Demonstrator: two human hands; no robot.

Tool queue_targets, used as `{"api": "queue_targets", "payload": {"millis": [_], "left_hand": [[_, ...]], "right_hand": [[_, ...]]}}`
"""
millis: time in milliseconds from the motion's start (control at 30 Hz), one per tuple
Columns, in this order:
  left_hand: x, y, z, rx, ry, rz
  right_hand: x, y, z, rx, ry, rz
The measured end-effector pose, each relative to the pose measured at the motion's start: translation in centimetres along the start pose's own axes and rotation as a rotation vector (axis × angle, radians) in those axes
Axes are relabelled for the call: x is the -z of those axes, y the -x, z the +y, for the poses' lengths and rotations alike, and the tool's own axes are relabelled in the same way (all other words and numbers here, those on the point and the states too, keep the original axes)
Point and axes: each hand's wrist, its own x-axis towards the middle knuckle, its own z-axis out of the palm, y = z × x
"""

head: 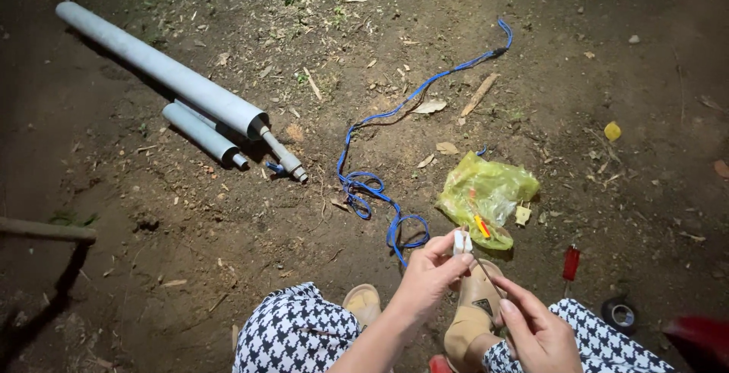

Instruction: Wiring an electrical connector and preparing cables on the ground

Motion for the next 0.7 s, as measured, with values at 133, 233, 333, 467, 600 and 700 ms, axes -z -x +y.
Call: {"api": "queue_targets", "payload": {"millis": [133, 233, 333, 467, 600, 700], "left_hand": [[0.6, -0.2, 0.4, 0.039, 0.112, -0.086], [1.0, -1.0, -0.5, -0.103, 0.244, -0.132], [1.1, -1.0, -0.5, -0.151, 0.238, -0.194], [0.7, -0.7, -0.5, -0.136, 0.212, -0.201], [0.6, -0.3, -0.2, -0.163, 0.138, -0.21], [0.4, -0.1, -0.2, -0.181, 0.079, -0.169]], "right_hand": [[0.5, 0.4, 0.5, 0.033, -0.174, -0.03], [0.9, 0.5, 0.6, -0.009, -0.172, -0.027], [0.9, 0.8, 0.1, 0.018, 0.012, 0.016], [0.4, 0.9, 0.4, 0.38, 0.187, 0.1], [-0.2, 0.5, 1.5, 0.576, 0.268, 0.179], [-0.5, 0.5, 1.4, 0.627, 0.256, 0.203]]}}
